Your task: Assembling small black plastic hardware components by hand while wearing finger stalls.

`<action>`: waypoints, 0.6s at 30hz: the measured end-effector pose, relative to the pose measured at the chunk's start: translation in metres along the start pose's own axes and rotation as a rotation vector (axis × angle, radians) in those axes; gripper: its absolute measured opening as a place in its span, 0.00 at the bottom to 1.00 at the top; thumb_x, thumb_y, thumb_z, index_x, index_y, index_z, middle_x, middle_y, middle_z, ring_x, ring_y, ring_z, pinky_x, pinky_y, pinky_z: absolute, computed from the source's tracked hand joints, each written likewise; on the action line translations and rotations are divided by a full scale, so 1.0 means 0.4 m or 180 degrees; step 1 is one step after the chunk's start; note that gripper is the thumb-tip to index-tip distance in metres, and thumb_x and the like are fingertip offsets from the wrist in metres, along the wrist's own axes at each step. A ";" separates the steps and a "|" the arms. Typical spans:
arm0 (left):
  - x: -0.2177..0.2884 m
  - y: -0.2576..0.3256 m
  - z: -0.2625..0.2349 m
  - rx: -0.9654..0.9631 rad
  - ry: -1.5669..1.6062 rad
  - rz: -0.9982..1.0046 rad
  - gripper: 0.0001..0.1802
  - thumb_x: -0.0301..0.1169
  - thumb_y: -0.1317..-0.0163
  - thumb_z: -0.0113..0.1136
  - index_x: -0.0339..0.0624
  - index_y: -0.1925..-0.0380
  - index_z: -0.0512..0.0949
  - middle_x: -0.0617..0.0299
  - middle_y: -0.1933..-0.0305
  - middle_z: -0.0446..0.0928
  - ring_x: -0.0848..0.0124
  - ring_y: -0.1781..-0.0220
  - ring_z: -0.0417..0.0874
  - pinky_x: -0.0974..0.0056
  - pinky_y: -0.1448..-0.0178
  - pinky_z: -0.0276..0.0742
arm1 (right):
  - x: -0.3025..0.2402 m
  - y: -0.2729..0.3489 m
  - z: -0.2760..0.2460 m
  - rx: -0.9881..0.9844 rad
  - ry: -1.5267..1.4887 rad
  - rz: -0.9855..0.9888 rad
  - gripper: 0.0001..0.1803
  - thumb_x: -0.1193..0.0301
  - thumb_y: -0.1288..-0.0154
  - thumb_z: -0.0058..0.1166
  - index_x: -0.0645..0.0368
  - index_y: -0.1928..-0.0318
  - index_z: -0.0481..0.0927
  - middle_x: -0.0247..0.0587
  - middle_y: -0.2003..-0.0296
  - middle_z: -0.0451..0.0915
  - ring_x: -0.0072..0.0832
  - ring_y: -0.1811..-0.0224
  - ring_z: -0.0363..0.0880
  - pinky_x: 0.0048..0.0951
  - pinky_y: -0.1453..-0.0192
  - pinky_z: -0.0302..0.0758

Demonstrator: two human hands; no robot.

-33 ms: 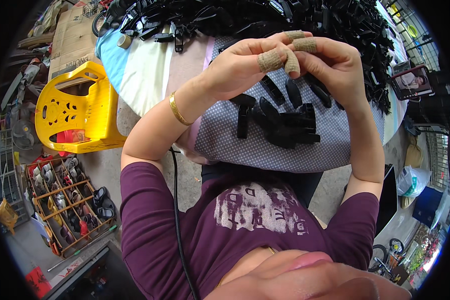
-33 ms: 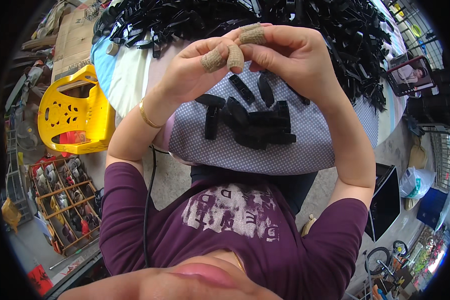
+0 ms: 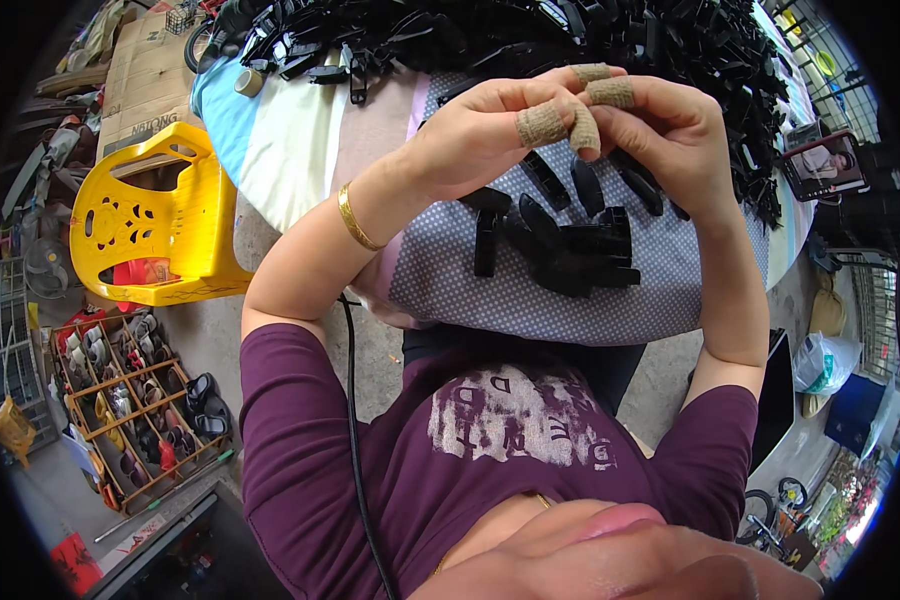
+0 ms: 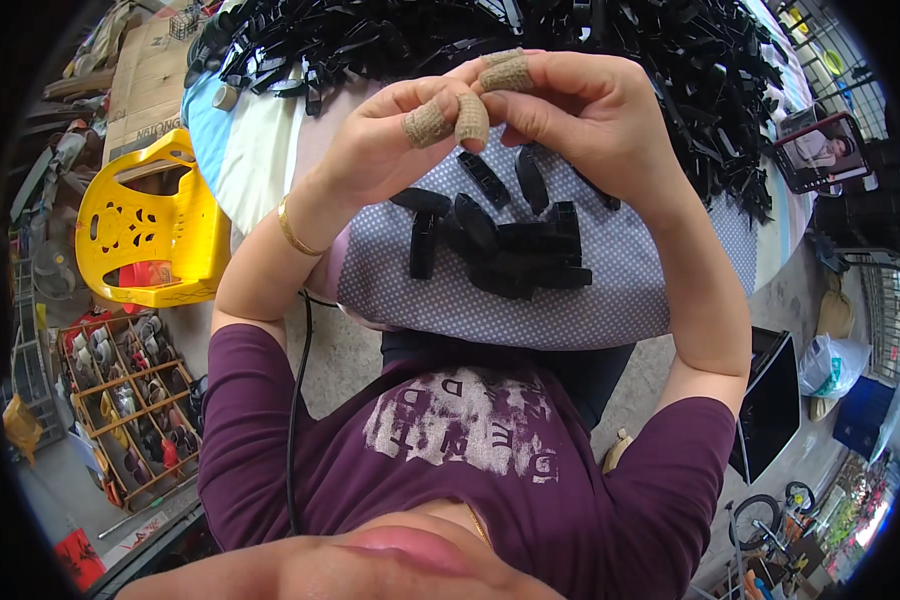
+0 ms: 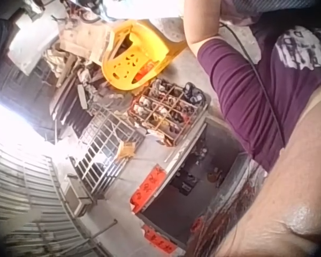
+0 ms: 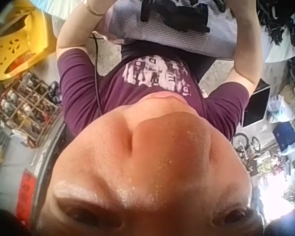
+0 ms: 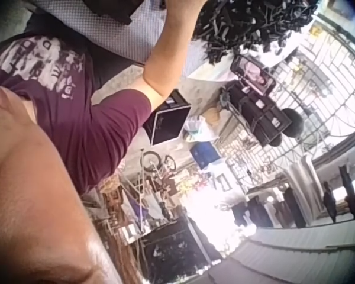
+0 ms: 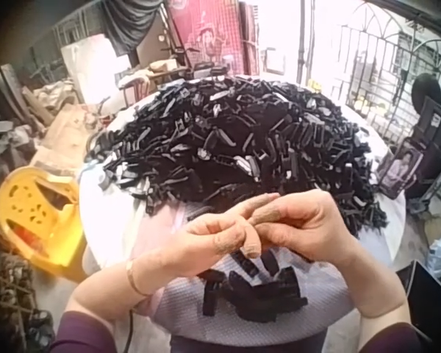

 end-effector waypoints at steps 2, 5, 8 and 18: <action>-0.011 0.001 0.007 -0.0069 -0.0086 -0.0204 0.16 0.37 0.31 0.50 0.37 0.67 0.82 0.53 0.44 0.72 0.65 0.35 0.65 0.58 0.33 0.59 | -0.011 0.000 -0.007 -0.0082 0.0002 -0.0078 0.10 0.76 0.36 0.56 0.70 0.57 0.80 0.40 0.68 0.82 0.22 0.70 0.83 0.20 0.65 0.80; -0.018 0.004 0.009 -0.0022 -0.0347 -0.0294 0.16 0.38 0.31 0.50 0.39 0.67 0.82 0.53 0.41 0.70 0.67 0.37 0.66 0.58 0.34 0.60 | -0.029 0.003 -0.002 -0.0302 0.0377 -0.0071 0.08 0.77 0.38 0.57 0.70 0.61 0.81 0.39 0.72 0.82 0.22 0.71 0.82 0.19 0.65 0.80; -0.021 0.002 0.014 -0.0107 -0.0509 -0.0182 0.16 0.39 0.32 0.52 0.39 0.67 0.82 0.53 0.39 0.67 0.67 0.39 0.69 0.60 0.35 0.62 | -0.029 0.007 -0.003 -0.0398 0.0416 0.0040 0.07 0.77 0.38 0.57 0.69 0.61 0.81 0.38 0.72 0.81 0.21 0.72 0.81 0.18 0.67 0.78; -0.022 0.010 0.041 -0.0679 -0.0773 -0.0455 0.18 0.42 0.34 0.53 0.38 0.59 0.82 0.58 0.44 0.70 0.68 0.41 0.68 0.63 0.36 0.63 | -0.062 0.006 0.020 -0.0376 0.1120 -0.0245 0.03 0.79 0.51 0.57 0.65 0.73 0.77 0.35 0.79 0.74 0.18 0.79 0.73 0.19 0.75 0.68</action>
Point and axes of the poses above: each hand's wrist, its own y-axis away from the middle knuckle, its own z-axis out of the palm, x = y × z, the point moved 9 cm from there along -y, towards the middle knuckle
